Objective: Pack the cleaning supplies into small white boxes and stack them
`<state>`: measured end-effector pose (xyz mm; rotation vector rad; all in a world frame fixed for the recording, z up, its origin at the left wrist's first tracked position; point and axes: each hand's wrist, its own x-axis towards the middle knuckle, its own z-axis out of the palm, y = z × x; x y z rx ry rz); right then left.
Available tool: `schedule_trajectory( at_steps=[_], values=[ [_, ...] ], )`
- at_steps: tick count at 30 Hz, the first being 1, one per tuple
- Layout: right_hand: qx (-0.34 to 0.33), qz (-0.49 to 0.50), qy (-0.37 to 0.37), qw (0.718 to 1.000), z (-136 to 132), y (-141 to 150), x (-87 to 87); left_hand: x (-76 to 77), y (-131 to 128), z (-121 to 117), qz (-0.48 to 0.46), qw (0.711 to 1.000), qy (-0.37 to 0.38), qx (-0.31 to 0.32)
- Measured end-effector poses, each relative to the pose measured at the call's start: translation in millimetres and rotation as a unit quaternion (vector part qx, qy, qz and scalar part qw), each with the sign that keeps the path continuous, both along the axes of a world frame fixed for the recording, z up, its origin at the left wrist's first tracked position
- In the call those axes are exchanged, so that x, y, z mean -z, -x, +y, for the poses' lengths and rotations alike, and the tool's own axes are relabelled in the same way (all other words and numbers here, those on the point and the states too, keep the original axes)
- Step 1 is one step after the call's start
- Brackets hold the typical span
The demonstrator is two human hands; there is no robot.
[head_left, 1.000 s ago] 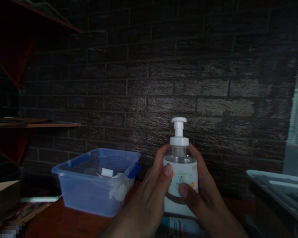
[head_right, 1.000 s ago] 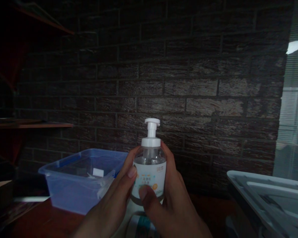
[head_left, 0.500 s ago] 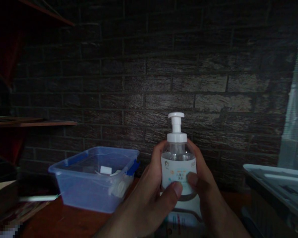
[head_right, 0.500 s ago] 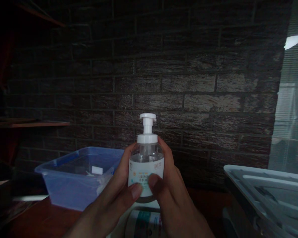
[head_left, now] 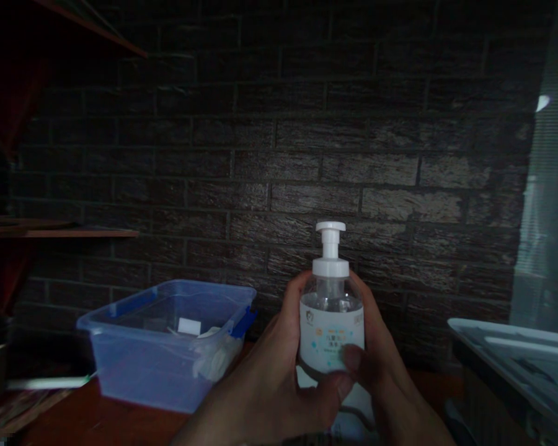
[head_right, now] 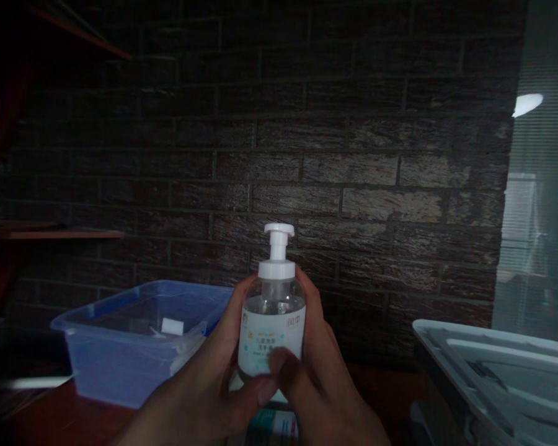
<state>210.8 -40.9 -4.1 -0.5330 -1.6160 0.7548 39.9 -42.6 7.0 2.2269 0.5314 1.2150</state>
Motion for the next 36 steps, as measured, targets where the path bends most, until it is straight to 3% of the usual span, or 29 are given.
schedule_trajectory(
  at_steps=[6,12,17,23,29,36],
  values=[
    [-0.004,0.034,0.043,0.998,14,-5,4.8,-1.0,4,3,-0.015,0.999,-0.005,0.039],
    [0.001,0.052,0.067,0.996,8,0,3.8,11.5,2,6,-0.099,0.992,0.071,-0.027],
    [0.016,0.051,0.091,0.994,2,2,0.8,15.2,-6,6,-0.133,0.985,0.107,-0.025],
    [0.026,0.025,0.072,0.997,-4,3,-0.3,12.8,-5,5,-0.138,0.983,0.100,-0.071],
    [0.053,0.011,0.047,0.997,-7,3,1.3,6.8,-8,6,-0.193,0.977,0.072,-0.060],
    [0.066,0.034,0.044,0.996,-5,6,5.4,3.2,-8,2,-0.182,0.976,0.090,-0.078]
  ],
)
